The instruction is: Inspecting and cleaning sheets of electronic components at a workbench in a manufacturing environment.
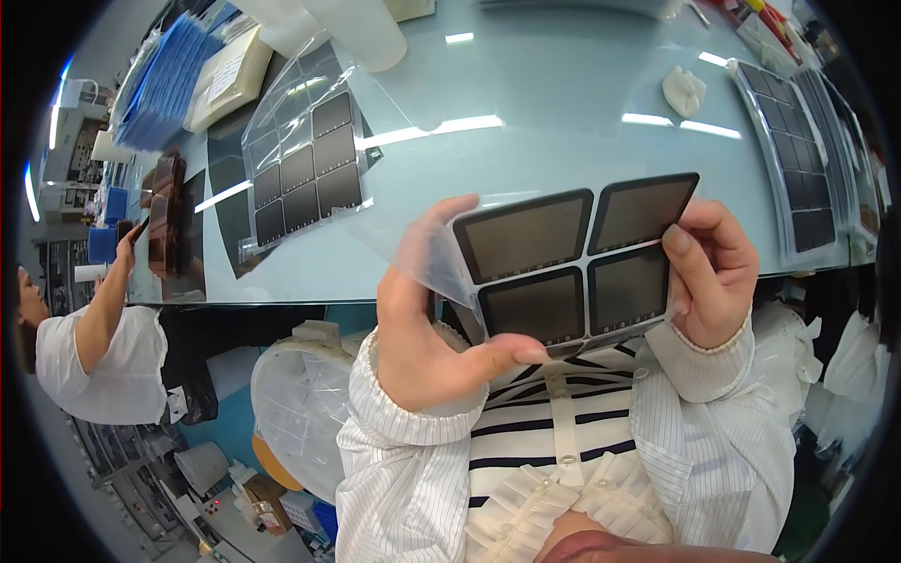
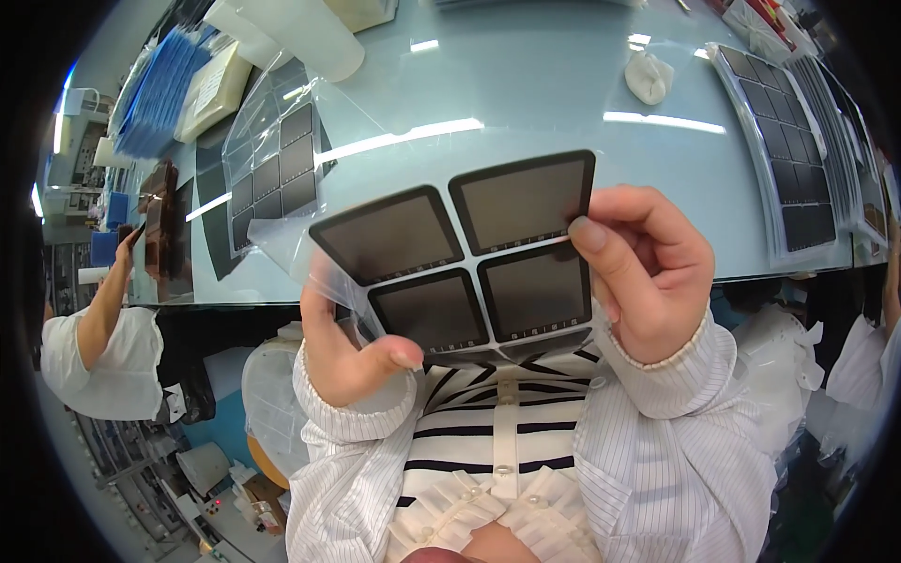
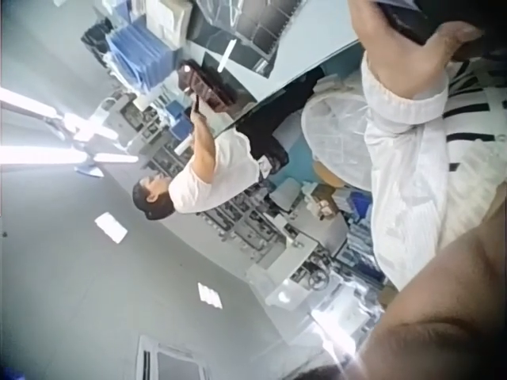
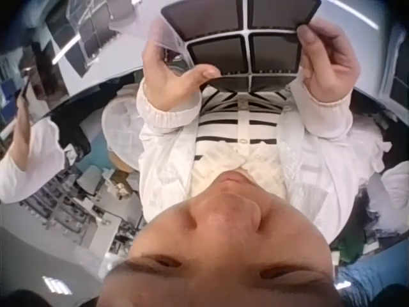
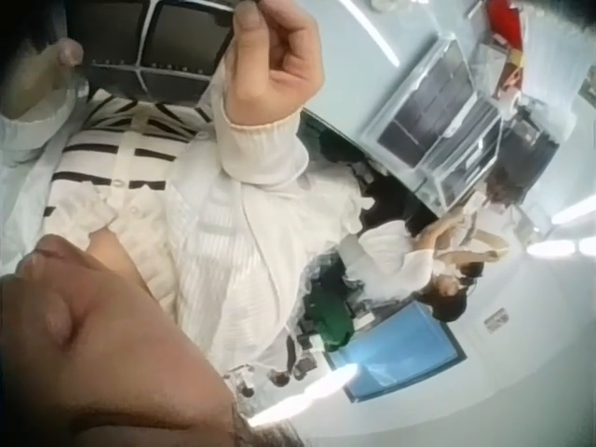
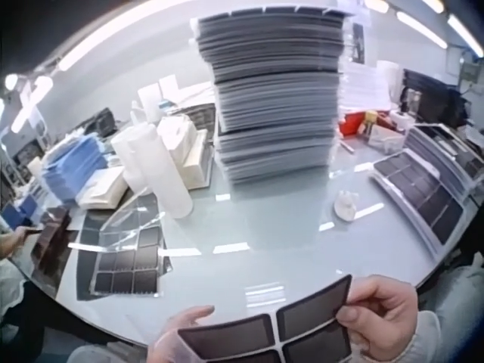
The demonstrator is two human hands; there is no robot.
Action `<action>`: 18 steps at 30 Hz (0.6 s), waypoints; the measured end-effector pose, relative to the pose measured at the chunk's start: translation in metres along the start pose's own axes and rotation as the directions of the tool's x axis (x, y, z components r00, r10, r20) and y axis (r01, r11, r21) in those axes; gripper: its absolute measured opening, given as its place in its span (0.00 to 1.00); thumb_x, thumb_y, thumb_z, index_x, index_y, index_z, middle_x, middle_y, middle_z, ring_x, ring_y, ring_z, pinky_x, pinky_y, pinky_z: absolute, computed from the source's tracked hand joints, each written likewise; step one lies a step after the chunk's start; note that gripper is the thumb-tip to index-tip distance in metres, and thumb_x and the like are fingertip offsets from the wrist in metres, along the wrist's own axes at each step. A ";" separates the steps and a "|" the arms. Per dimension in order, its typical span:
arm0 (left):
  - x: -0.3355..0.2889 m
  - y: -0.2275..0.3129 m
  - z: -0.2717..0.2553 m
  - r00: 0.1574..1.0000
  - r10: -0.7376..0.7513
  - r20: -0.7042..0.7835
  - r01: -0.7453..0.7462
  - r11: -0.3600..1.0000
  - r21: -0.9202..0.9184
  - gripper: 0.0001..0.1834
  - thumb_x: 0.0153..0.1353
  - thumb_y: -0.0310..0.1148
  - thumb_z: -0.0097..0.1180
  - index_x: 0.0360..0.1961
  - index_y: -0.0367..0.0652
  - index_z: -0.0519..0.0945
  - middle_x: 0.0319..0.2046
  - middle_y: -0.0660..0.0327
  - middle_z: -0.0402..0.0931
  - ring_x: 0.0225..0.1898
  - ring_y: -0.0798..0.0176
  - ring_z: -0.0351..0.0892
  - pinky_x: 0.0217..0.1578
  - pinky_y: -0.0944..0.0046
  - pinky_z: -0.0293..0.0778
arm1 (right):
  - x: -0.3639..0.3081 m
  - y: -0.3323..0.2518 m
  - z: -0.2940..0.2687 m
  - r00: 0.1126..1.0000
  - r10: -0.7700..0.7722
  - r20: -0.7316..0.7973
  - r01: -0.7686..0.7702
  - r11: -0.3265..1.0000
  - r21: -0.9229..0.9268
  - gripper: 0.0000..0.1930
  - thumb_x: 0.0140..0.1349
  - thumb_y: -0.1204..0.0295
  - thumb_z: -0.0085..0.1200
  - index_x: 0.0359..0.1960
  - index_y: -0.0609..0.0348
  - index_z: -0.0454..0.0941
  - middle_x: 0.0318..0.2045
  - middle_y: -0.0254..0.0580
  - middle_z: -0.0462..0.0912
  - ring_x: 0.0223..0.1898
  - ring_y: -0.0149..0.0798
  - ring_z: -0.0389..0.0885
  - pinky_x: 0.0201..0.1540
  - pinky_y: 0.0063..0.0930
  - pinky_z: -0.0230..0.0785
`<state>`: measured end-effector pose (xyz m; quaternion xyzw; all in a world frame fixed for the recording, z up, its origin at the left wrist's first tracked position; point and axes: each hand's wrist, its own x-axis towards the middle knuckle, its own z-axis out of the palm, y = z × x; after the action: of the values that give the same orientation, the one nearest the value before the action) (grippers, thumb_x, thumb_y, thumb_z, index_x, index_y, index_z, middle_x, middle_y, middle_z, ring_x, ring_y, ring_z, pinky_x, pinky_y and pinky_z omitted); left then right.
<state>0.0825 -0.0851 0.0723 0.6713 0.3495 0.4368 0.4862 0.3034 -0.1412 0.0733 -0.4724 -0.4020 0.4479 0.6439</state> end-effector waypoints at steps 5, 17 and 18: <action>-0.004 -0.004 -0.009 0.981 -0.091 -0.173 0.078 0.994 -0.081 0.32 0.54 0.45 0.49 0.52 0.27 0.66 0.27 0.61 0.66 0.30 0.70 0.64 0.31 0.74 0.58 | 0.006 -0.004 -0.011 0.990 -0.083 -0.118 0.083 0.997 -0.006 0.08 0.59 0.82 0.51 0.41 0.66 0.74 0.26 0.35 0.78 0.12 0.15 0.60 0.14 0.09 0.49; 0.006 -0.030 -0.043 0.913 -0.217 -0.346 0.146 0.964 -0.221 0.22 0.62 0.40 0.36 0.49 0.34 0.67 0.29 0.55 0.73 0.35 0.60 0.75 0.29 0.66 0.71 | 0.039 -0.006 -0.044 0.955 -0.266 -0.132 0.277 0.958 0.075 0.10 0.61 0.81 0.49 0.44 0.66 0.75 0.33 0.41 0.81 0.13 0.17 0.61 0.15 0.08 0.49; 0.007 -0.033 -0.041 0.932 -0.241 -0.271 0.162 0.945 -0.285 0.20 0.63 0.39 0.36 0.49 0.35 0.68 0.31 0.54 0.74 0.41 0.58 0.76 0.32 0.66 0.72 | 0.041 -0.006 -0.040 0.958 -0.259 -0.122 0.271 0.958 0.091 0.10 0.60 0.81 0.50 0.44 0.66 0.75 0.33 0.41 0.81 0.13 0.17 0.62 0.16 0.08 0.50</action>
<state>0.0458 -0.0556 0.0479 0.4878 0.4273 0.5233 0.5528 0.3539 -0.1130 0.0741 -0.4028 -0.4016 0.3519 0.7434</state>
